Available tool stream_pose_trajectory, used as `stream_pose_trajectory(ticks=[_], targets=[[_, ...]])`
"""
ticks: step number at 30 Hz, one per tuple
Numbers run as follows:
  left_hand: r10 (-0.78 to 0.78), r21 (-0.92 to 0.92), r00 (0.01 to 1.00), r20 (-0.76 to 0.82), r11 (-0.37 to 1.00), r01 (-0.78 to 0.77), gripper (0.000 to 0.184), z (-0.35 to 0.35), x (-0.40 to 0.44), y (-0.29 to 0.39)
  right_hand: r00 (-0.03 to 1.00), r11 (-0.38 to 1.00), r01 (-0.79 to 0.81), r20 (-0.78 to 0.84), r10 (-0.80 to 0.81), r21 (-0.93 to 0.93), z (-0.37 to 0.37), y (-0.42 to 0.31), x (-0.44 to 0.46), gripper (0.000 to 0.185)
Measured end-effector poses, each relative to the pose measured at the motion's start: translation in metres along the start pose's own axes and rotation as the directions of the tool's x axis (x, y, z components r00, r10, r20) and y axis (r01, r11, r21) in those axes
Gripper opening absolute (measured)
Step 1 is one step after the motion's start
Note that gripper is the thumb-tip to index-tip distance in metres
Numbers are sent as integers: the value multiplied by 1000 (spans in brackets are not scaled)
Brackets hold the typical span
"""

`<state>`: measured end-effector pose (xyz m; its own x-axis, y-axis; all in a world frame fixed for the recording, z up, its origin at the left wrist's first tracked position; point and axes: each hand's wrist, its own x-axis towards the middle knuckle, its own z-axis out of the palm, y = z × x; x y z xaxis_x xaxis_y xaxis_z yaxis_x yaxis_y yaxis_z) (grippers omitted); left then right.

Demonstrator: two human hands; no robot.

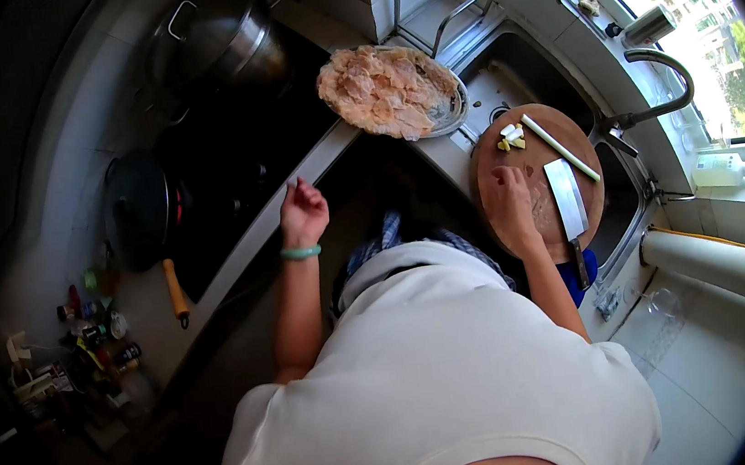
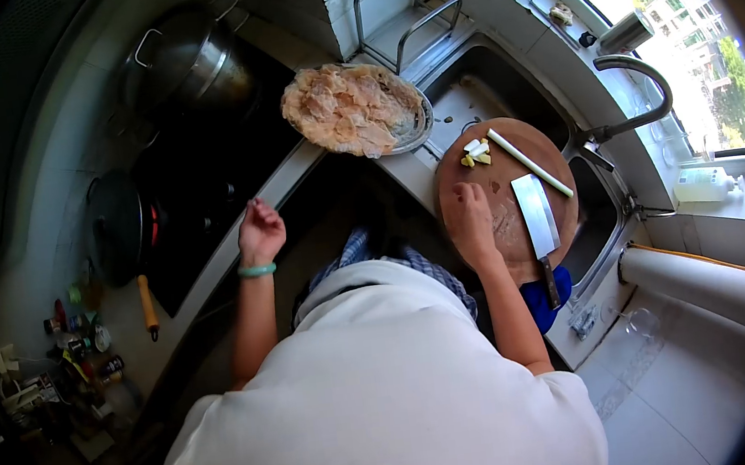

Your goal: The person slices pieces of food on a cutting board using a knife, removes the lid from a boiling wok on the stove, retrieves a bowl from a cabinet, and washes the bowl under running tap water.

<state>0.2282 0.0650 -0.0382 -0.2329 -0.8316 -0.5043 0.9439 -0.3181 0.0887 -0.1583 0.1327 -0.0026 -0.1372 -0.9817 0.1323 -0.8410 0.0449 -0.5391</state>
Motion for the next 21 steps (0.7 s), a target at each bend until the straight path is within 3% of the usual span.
stream_pose_trajectory(ticks=[2,3,6,10,12,13,18,21], targets=[[16,-104,1000,-16,994,-17,29,-24,-27,2,993,991,103,54,-108,86,19,7,-2,27],[26,-103,1000,-13,994,-27,29,-28,-41,1,998,980,31,56,-43,197,23,-1,-5,23],[90,-168,992,-86,980,-103,32,-44,-85,-1,981,960,58,162,-106,275,36,-21,-13,22],[207,-157,969,-134,961,-227,28,-33,-116,-9,925,949,138,306,-226,285,51,-47,-25,18],[229,-121,940,-254,956,-266,21,-20,-127,-10,888,948,216,358,-291,234,63,-55,-32,17],[139,-192,988,-74,970,-151,16,-30,-129,-7,883,934,252,335,-329,252,67,-57,-38,16],[115,-82,986,124,991,-105,16,-3,-147,3,851,925,310,371,-373,219,85,-65,-43,15],[198,101,967,159,971,-216,11,24,-195,17,822,924,315,425,-380,217,91,-86,-56,16]])
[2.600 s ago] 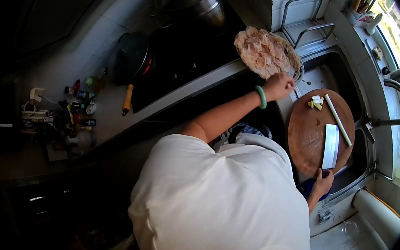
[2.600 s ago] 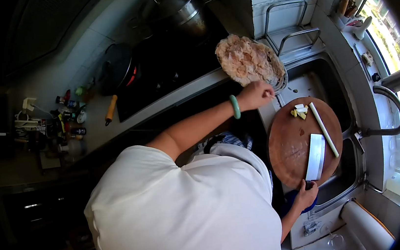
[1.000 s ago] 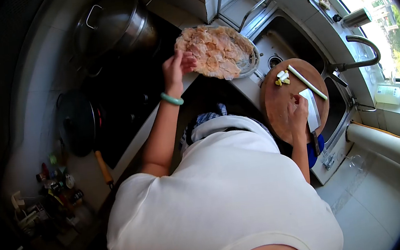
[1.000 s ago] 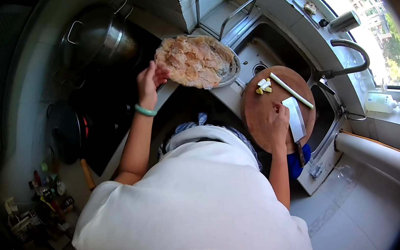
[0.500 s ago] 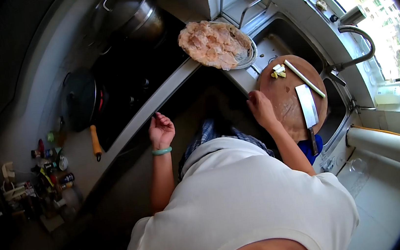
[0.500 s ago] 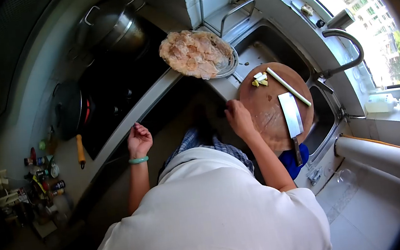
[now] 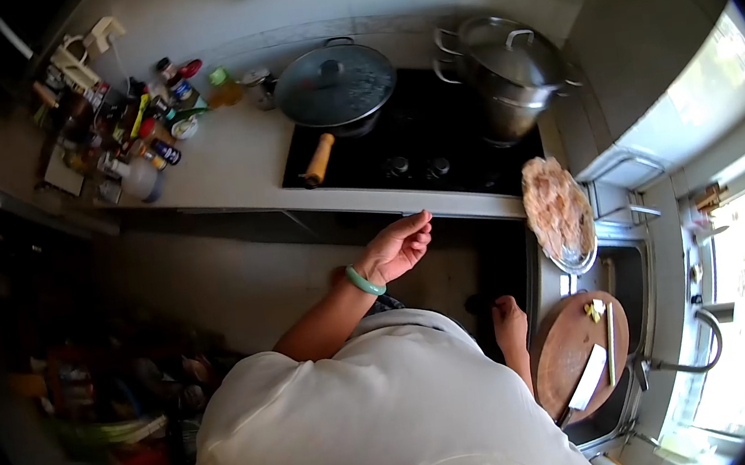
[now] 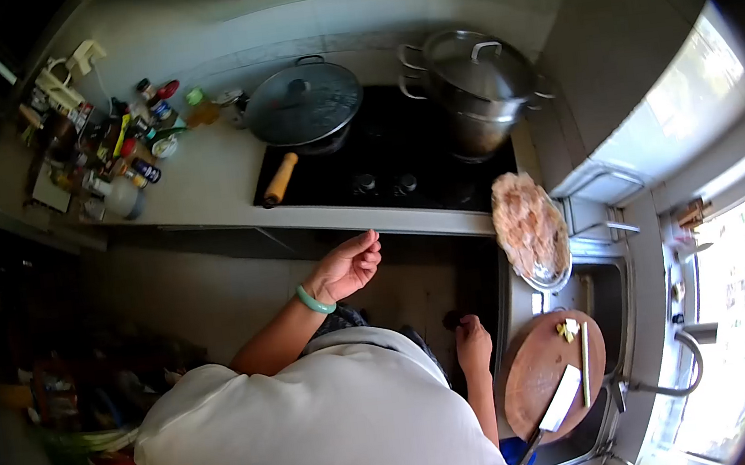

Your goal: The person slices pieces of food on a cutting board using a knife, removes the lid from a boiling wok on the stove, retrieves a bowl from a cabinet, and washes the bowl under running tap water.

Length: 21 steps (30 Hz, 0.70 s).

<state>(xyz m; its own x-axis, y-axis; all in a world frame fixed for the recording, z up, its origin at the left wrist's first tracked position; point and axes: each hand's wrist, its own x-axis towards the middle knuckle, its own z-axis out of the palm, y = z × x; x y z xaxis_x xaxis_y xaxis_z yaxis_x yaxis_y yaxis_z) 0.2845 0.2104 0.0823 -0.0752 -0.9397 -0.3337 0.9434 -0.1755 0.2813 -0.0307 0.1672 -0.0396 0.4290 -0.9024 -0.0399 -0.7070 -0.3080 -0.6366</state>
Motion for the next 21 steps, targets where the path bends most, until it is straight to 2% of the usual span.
stream_pose_trajectory(ticks=[1,3,4,7,8,9,11,13,15,17,19,21], targets=[[17,-9,1000,5,1000,-17,11,4,-8,11,1000,1000,17,5,-17,-9,4,-6,8,16],[147,58,964,223,985,-163,15,4,-20,32,999,998,47,17,-47,-42,9,-17,17,15],[165,72,962,220,980,-185,21,4,-30,49,996,994,87,1,-87,-70,17,-25,22,15],[321,-36,897,305,945,-326,26,-16,-54,104,996,994,85,-6,-86,-73,38,-65,42,15],[422,-104,862,282,906,-410,31,-23,-61,124,997,994,72,-12,-73,-84,51,-74,49,15],[514,-168,820,251,858,-486,36,-30,-68,145,995,992,90,-39,-94,-82,70,-81,59,15],[672,-215,740,-34,718,-662,36,-39,-92,191,995,991,89,-42,-94,-96,95,-118,72,14],[666,-373,722,-188,631,-680,42,-78,-118,238,990,990,128,-45,-131,-67,124,-159,84,13],[643,-293,651,-403,583,-758,52,-128,-134,279,988,987,154,5,-154,-53,148,-198,92,12],[640,-224,585,-498,557,-800,54,-156,-156,313,979,984,174,113,-169,-36,168,-230,95,13],[631,-236,581,-514,547,-803,53,-173,-172,335,968,987,149,210,-135,-53,179,-249,96,15],[634,-199,533,-560,522,-829,53,-183,-183,354,971,989,128,211,-110,-74,184,-260,95,16]])
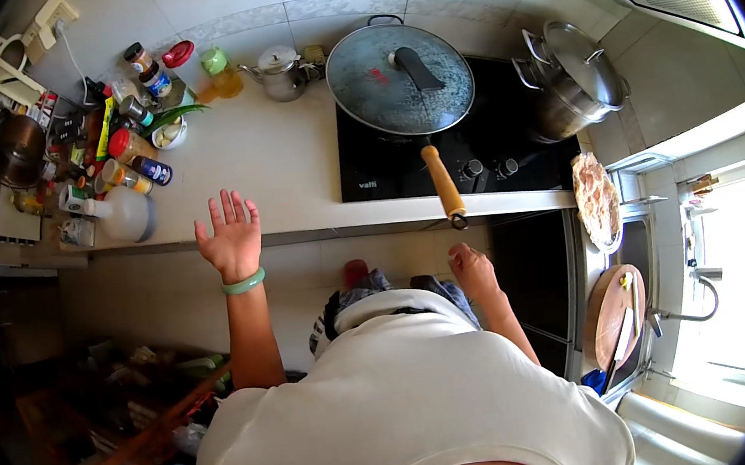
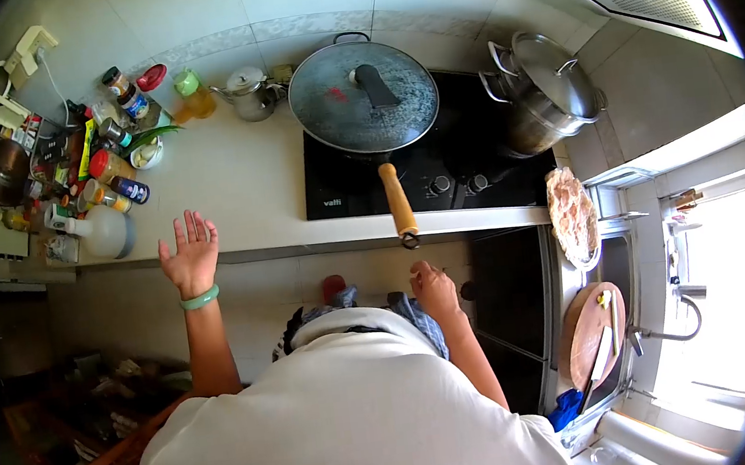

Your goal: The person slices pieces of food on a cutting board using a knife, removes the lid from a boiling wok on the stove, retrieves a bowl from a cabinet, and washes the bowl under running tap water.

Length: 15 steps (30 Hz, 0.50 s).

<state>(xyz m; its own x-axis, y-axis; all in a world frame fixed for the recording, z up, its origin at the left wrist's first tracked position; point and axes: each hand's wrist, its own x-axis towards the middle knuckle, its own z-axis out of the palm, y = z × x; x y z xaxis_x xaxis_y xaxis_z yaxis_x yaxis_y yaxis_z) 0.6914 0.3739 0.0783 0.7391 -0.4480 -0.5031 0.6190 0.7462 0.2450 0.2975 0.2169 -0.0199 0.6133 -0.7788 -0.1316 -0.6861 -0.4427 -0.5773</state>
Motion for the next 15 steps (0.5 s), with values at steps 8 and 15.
stream_pose_trajectory(ticks=[8,15], targets=[[-99,-76,995,13,992,100,51,-5,33,10,998,992,-13,65,21,-122,3,-14,-3,13],[-288,-50,958,-2,957,287,53,7,42,-9,993,982,-104,43,112,-155,12,-24,-7,11]])
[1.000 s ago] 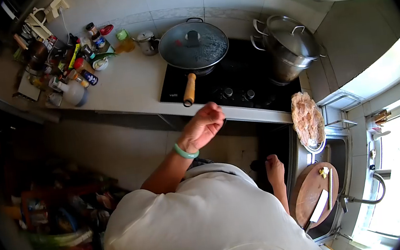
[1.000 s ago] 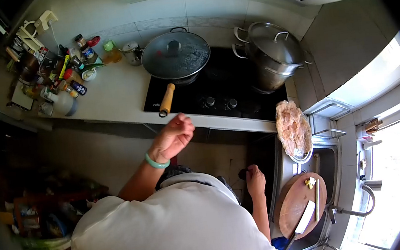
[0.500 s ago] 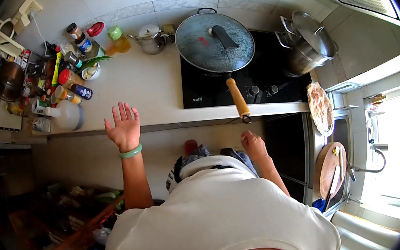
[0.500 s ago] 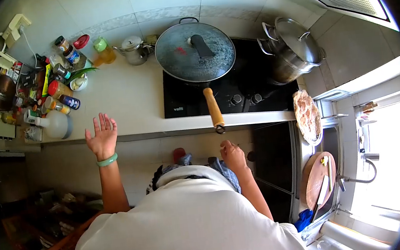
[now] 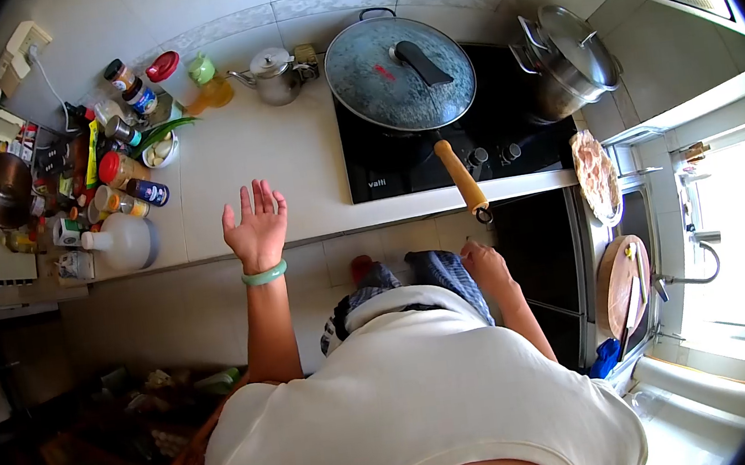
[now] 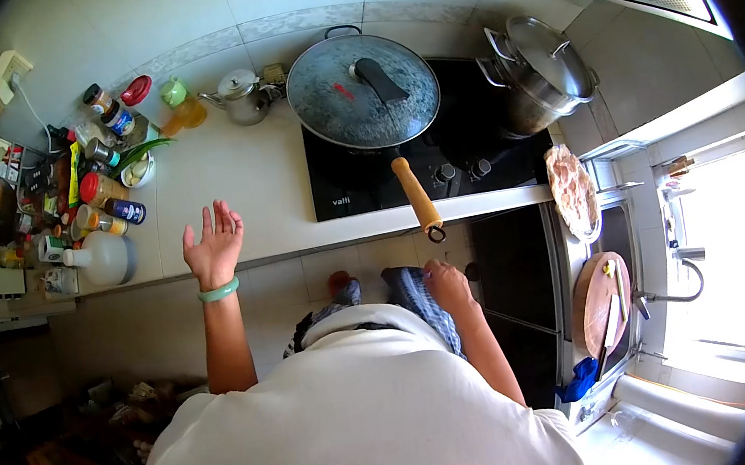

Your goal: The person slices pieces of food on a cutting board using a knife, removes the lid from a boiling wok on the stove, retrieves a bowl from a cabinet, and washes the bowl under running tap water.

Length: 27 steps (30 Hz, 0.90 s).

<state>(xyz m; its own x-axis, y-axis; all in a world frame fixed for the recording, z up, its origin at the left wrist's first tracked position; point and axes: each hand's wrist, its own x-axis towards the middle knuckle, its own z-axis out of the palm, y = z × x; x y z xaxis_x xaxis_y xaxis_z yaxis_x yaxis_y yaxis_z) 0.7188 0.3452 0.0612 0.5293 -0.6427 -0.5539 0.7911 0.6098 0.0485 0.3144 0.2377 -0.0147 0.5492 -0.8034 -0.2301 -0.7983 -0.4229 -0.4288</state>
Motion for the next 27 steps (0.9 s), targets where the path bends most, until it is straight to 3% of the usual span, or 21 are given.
stream_pose_trajectory(ticks=[3,6,10,13,17,19,21,23,25,27], targets=[[15,25,999,46,1000,-17,53,5,4,5,1000,1000,-6,5,6,-27,9,-6,-9,12],[18,-1,998,53,1000,-18,52,5,2,8,991,998,-52,121,56,-40,21,7,-15,15],[31,-3,1000,-3,1000,-31,51,-1,1,12,990,991,-115,76,119,-67,4,-1,-12,12],[41,-22,999,-4,999,-41,50,-6,-2,20,1000,1000,-18,6,18,0,-5,3,-7,10],[120,-86,992,27,989,-117,48,-11,-15,31,995,995,85,53,-83,-45,-4,12,11,9],[183,-116,983,32,977,-179,47,-12,-25,33,972,993,87,227,-66,-81,-15,7,21,13],[253,-146,967,23,958,-247,46,-15,-38,33,957,970,219,215,-193,-104,-14,29,33,12],[254,-169,967,-1,953,-251,45,-16,-48,32,881,847,445,314,-355,-291,-22,55,52,9],[286,-185,958,-3,942,-281,45,-10,-66,27,945,988,151,297,-134,-35,-69,59,53,11],[288,-144,958,10,948,-284,48,-7,-81,22,971,985,54,221,-91,166,-115,78,70,14]])
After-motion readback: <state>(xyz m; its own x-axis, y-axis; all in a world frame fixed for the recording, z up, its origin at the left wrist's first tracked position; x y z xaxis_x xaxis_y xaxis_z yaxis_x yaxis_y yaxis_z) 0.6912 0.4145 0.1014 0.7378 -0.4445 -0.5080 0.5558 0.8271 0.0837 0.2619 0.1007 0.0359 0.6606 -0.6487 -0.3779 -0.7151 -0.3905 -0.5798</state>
